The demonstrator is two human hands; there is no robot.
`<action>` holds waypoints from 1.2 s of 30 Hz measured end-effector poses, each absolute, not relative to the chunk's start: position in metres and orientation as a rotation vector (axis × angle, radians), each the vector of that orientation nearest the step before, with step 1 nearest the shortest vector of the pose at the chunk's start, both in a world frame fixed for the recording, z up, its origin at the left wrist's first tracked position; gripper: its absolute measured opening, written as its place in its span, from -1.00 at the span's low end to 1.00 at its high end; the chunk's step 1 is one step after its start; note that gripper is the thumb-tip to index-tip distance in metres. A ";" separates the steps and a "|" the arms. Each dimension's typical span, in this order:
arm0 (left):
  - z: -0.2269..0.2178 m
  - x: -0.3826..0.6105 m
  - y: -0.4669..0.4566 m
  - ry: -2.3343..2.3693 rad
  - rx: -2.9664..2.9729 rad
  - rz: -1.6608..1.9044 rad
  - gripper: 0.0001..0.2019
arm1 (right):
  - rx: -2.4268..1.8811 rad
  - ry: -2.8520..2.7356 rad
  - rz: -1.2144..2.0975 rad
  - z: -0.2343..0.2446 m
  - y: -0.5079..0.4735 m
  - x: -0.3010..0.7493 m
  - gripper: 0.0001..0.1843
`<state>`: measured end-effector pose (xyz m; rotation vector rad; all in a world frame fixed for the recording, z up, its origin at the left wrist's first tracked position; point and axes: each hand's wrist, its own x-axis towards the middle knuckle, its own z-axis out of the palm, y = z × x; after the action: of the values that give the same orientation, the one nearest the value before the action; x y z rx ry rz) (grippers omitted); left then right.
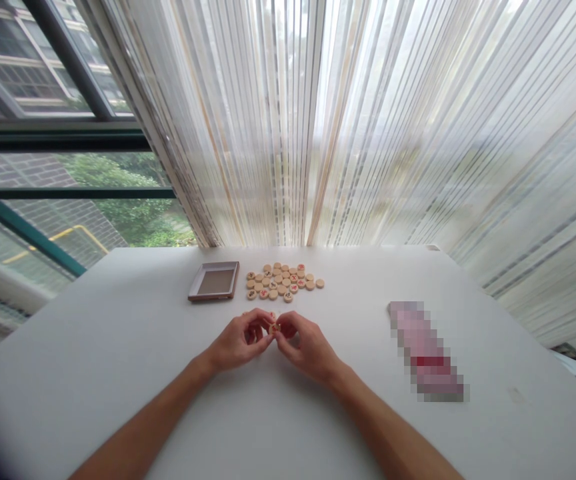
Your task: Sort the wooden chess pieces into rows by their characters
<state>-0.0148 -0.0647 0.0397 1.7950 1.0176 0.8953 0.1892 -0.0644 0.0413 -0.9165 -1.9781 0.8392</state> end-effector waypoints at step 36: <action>0.042 -0.016 -0.065 1.028 1.846 0.880 -0.73 | -0.943 -1.979 0.891 0.042 -0.064 0.192 -0.81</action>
<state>-0.0159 -0.0647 0.0423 1.8460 1.0276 0.8797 0.1923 -0.0638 0.0419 -0.9426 -1.9790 0.8907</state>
